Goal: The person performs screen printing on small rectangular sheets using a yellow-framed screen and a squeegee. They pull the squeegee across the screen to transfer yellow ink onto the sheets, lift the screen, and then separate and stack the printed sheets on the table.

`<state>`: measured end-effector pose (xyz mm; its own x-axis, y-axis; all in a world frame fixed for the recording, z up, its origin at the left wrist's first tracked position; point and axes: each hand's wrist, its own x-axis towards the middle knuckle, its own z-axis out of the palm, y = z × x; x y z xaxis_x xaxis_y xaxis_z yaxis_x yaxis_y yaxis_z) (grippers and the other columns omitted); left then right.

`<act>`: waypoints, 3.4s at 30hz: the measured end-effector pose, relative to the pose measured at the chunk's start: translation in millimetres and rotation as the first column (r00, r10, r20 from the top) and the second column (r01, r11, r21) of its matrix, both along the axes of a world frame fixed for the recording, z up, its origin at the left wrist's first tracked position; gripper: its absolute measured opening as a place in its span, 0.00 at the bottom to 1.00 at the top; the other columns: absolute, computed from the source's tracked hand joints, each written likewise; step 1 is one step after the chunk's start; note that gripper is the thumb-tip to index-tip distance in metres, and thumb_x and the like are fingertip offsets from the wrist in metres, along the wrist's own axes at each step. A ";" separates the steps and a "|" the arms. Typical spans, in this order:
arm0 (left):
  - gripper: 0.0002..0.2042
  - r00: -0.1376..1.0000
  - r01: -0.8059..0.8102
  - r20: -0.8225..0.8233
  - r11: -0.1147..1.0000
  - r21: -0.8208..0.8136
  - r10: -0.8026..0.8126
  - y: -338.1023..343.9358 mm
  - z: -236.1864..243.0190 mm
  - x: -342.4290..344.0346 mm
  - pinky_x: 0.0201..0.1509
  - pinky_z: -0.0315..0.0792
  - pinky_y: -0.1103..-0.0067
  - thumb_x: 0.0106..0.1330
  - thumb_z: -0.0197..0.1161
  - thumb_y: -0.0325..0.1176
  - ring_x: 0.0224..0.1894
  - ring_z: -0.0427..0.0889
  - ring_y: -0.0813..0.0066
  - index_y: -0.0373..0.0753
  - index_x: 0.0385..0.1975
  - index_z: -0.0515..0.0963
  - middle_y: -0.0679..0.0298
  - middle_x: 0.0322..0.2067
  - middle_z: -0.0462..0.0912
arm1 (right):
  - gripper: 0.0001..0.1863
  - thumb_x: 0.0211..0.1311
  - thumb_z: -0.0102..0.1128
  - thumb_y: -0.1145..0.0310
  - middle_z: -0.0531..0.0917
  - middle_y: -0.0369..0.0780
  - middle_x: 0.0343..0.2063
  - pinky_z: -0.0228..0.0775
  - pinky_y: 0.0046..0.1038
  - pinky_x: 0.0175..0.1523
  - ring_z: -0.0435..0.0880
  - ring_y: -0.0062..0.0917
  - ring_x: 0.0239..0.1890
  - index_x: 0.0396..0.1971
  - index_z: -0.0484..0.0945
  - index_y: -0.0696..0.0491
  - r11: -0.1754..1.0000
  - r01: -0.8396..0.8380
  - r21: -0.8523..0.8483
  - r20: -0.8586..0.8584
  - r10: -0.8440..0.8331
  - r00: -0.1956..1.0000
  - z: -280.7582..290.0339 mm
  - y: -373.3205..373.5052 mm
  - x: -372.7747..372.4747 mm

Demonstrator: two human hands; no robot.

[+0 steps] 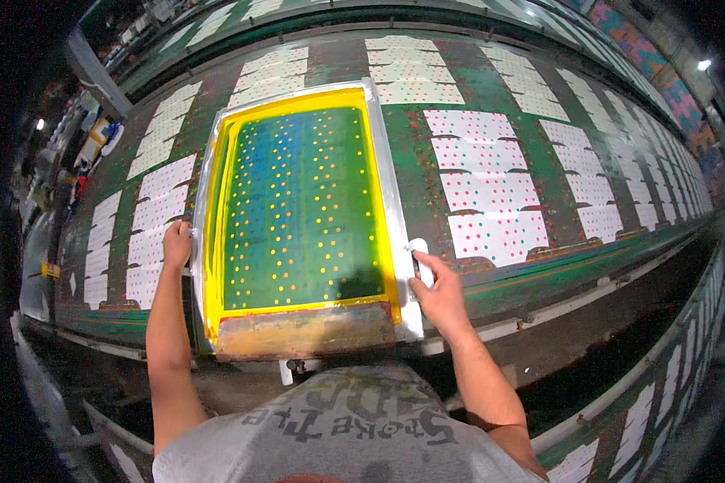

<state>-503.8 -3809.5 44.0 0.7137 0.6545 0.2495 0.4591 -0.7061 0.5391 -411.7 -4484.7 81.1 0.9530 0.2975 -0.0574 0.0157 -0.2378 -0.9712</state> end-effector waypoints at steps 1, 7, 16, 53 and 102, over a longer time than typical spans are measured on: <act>0.17 1.000 -0.005 0.019 1.000 -0.019 0.006 1.1 -2.3 0.3 0.53 0.80 0.61 0.82 0.58 0.40 0.43 0.90 0.49 0.32 0.43 0.88 0.45 0.38 0.91 | 0.27 0.69 0.72 0.80 0.89 0.43 0.58 0.72 0.29 0.73 0.84 0.26 0.64 0.68 0.82 0.61 1.000 0.002 0.014 -0.029 -0.002 1.000 4.0 -1.6 -0.7; 0.17 0.999 -0.038 0.033 0.991 -0.125 0.043 13.6 -13.8 1.8 0.54 0.79 0.64 0.81 0.61 0.41 0.44 0.90 0.56 0.32 0.47 0.89 0.48 0.39 0.91 | 0.23 0.69 0.72 0.80 0.89 0.42 0.57 0.75 0.24 0.64 0.83 0.23 0.60 0.64 0.86 0.59 0.997 0.027 -0.075 -0.018 -0.028 0.999 28.6 13.9 3.4; 0.18 0.994 -0.080 0.026 0.877 -0.473 0.105 11.0 4.3 5.0 0.33 0.69 0.75 0.85 0.63 0.46 0.27 0.76 0.79 0.36 0.42 0.89 0.69 0.25 0.81 | 0.23 0.68 0.74 0.80 0.85 0.38 0.51 0.76 0.25 0.57 0.84 0.20 0.51 0.62 0.86 0.56 0.995 -0.041 0.094 0.064 0.035 0.997 67.1 -5.3 3.8; 0.19 0.987 0.004 0.149 0.928 -0.374 0.056 -508.4 68.3 218.7 0.50 0.80 0.70 0.80 0.69 0.44 0.42 0.86 0.71 0.31 0.54 0.89 0.58 0.42 0.91 | 0.19 0.71 0.69 0.75 0.91 0.42 0.52 0.74 0.29 0.66 0.86 0.25 0.56 0.59 0.87 0.62 0.974 0.167 -0.150 0.019 -0.166 0.986 23.9 -457.1 239.8; 0.29 0.858 0.128 0.491 0.863 -0.488 0.150 -574.1 8.3 172.9 0.71 0.78 0.64 0.78 0.61 0.26 0.64 0.89 0.53 0.27 0.78 0.68 0.42 0.62 0.88 | 0.29 0.52 0.68 0.80 0.91 0.43 0.50 0.82 0.45 0.58 0.90 0.43 0.54 0.58 0.88 0.49 0.568 -0.106 -0.816 0.400 0.689 0.605 84.4 -267.2 70.8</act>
<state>-330.9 -4383.6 52.2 0.5720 0.7926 0.2112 0.0352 -0.2810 0.9591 -340.9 -4751.9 165.5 0.5901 0.7992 0.1145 0.8013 -0.5624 -0.2039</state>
